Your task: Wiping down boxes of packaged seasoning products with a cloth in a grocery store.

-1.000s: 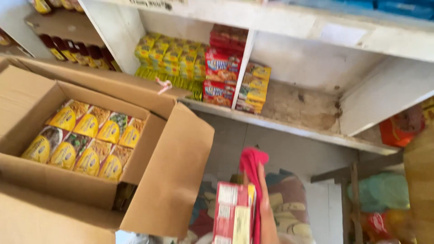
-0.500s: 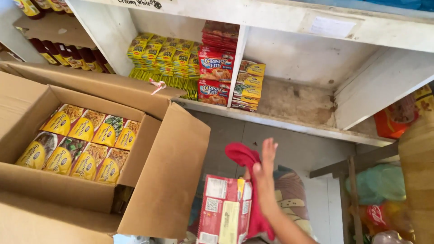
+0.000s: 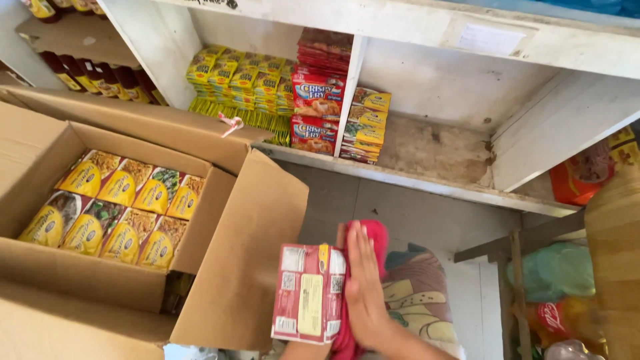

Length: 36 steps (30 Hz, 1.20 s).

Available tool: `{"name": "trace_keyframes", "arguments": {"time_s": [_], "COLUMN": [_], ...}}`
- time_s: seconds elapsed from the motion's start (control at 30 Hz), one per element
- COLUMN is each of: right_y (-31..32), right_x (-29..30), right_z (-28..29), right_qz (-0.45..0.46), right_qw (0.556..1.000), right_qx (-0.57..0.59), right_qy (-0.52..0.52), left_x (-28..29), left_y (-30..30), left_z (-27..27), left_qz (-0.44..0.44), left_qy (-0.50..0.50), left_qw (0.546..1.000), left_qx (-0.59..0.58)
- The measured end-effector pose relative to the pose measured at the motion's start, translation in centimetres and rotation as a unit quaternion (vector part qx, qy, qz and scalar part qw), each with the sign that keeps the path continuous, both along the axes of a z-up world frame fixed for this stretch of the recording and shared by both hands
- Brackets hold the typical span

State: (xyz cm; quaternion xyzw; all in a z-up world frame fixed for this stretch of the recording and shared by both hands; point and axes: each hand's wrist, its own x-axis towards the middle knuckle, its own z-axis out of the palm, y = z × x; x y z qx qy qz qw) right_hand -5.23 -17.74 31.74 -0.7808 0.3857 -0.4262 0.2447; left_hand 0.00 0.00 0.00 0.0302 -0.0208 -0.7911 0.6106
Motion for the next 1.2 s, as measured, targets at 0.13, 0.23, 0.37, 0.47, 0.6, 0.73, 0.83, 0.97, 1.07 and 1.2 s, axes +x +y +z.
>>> {"name": "trace_keyframes", "arguments": {"time_s": [0.13,0.23,0.37,0.47,0.6,0.73,0.83,0.97,1.07,1.2], "right_y": [-3.4,-1.7,0.6,-3.2,-4.1,-4.4,-5.3,-4.2,0.1,0.1], "right_x": [-0.3,0.6,-0.1,-0.7,-3.8,-4.7,-3.2,-1.2,0.5,0.5], "right_z": [-1.5,-1.1,-2.5,-5.3,-11.3,-10.3,-6.6,-5.9,-2.7,-2.2], "right_qz": [-0.016,-0.048,-0.001,-0.016,-0.005,0.000,-0.078,-0.157,-0.093,0.114], "right_qw": [0.996,0.983,0.995,0.966,0.863,0.854,0.895,0.951,0.982,0.921], "right_qx": [0.086,0.149,0.084,0.171,0.316,0.285,0.274,0.170,0.088,0.224], "right_qy": [0.004,-0.094,-0.061,-0.193,-0.394,-0.435,-0.343,-0.205,-0.138,-0.297], "left_x": [1.6,3.4,4.1,5.8,7.0,7.2,4.4,2.7,4.1,4.6], "left_y": [-2.3,-8.0,-10.8,-14.0,-18.7,-19.8,-22.2,-21.9,-19.7,-20.1], "left_z": [6.2,14.7,26.4,30.9,35.1,32.4,20.5,23.9,29.8,28.8], "left_qz": [-0.012,-0.020,-0.013,-0.023,-0.021,0.001,0.103,0.104,0.082,0.120], "left_qy": [0.000,-0.001,0.013,0.007,0.011,-0.048,-0.001,-0.216,-0.260,-0.302], "left_qw": [1.000,1.000,1.000,1.000,1.000,0.997,0.978,0.971,0.961,0.940], "left_qx": [0.003,-0.018,0.002,-0.008,-0.019,-0.061,-0.182,-0.011,-0.053,-0.104]}}
